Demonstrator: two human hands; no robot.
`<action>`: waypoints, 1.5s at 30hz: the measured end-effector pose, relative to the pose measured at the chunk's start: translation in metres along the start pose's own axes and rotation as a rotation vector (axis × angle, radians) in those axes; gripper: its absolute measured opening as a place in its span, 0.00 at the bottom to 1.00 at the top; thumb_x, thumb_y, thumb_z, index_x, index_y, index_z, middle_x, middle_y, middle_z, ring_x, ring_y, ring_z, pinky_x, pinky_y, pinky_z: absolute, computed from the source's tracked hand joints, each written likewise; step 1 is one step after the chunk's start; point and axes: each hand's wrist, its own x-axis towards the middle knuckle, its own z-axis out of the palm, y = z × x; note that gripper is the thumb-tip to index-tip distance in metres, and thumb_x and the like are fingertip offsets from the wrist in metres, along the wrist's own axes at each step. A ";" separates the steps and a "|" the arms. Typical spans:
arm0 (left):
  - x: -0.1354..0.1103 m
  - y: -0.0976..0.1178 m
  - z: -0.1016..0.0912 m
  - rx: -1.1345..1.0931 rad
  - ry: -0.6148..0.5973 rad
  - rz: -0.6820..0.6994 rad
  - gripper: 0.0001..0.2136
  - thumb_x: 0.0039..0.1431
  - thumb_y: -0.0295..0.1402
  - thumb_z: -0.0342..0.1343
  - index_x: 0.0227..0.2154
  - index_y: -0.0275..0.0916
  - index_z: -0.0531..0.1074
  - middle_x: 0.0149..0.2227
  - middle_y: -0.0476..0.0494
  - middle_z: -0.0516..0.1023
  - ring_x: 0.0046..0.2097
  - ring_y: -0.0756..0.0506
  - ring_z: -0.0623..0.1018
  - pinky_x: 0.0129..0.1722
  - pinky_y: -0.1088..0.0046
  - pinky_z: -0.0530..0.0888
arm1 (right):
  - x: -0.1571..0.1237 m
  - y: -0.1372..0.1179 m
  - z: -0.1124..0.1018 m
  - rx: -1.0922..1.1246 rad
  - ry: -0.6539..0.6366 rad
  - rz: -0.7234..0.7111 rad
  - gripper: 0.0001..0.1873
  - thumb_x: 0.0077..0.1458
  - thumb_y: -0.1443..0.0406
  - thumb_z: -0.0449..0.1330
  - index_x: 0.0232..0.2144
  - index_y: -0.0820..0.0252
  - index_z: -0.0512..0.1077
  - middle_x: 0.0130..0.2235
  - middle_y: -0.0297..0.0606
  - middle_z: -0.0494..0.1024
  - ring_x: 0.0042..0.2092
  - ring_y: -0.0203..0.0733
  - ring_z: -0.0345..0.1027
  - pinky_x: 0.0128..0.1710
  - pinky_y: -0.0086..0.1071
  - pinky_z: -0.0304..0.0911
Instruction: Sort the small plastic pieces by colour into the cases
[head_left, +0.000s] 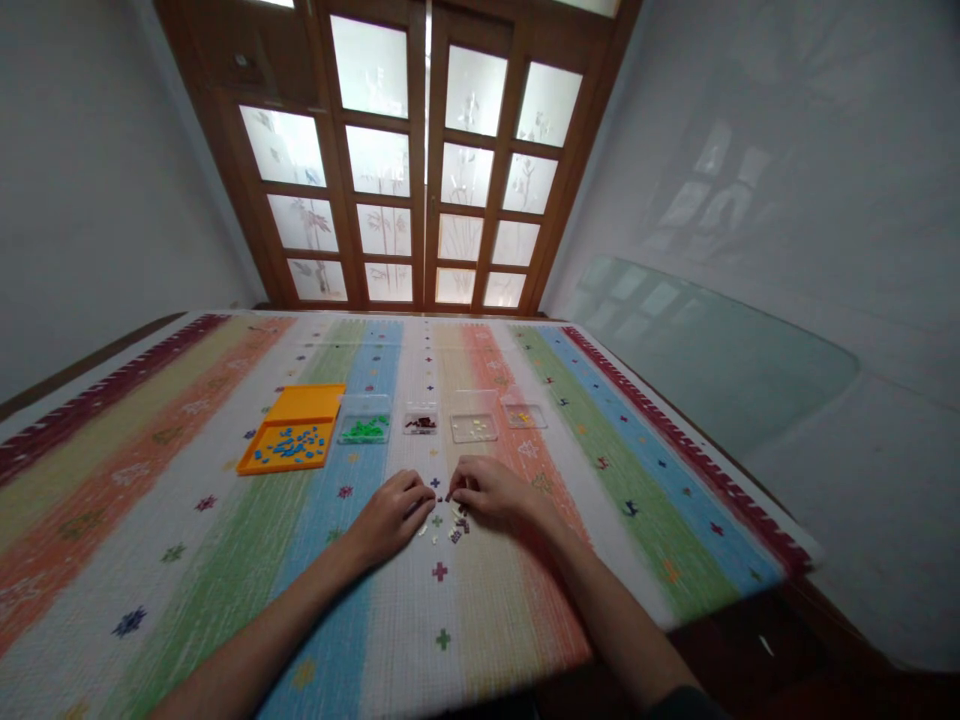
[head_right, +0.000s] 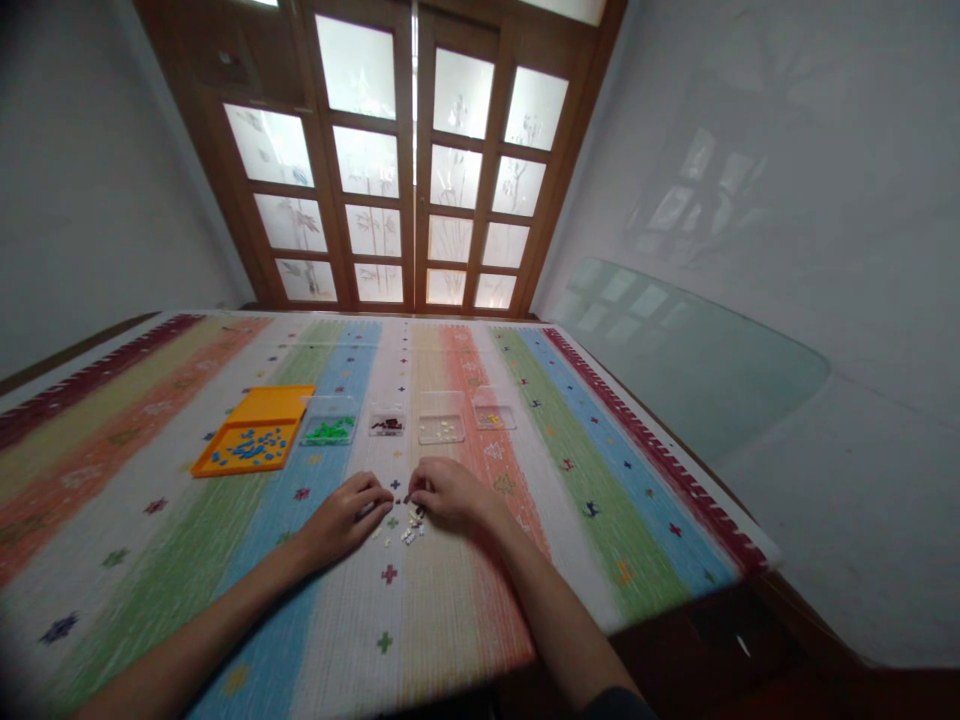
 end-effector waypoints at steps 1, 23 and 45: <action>-0.001 0.000 -0.001 -0.001 0.011 0.004 0.08 0.68 0.31 0.51 0.38 0.39 0.76 0.36 0.43 0.76 0.40 0.45 0.76 0.41 0.69 0.74 | 0.000 0.000 0.001 0.004 0.004 0.011 0.05 0.53 0.74 0.64 0.32 0.62 0.78 0.33 0.34 0.75 0.31 0.34 0.64 0.32 0.26 0.57; -0.009 -0.013 -0.008 0.210 0.073 0.058 0.08 0.67 0.26 0.49 0.39 0.39 0.74 0.37 0.41 0.76 0.41 0.42 0.74 0.43 0.64 0.75 | 0.065 -0.009 0.006 -0.042 0.378 0.014 0.06 0.60 0.69 0.60 0.36 0.59 0.77 0.36 0.38 0.81 0.36 0.39 0.71 0.40 0.30 0.62; -0.009 -0.010 -0.008 0.138 0.155 0.048 0.09 0.68 0.27 0.49 0.45 0.39 0.72 0.37 0.41 0.79 0.41 0.41 0.76 0.43 0.63 0.76 | 0.056 0.002 0.011 0.121 0.317 0.083 0.11 0.55 0.71 0.61 0.38 0.61 0.83 0.32 0.39 0.84 0.34 0.40 0.75 0.36 0.30 0.66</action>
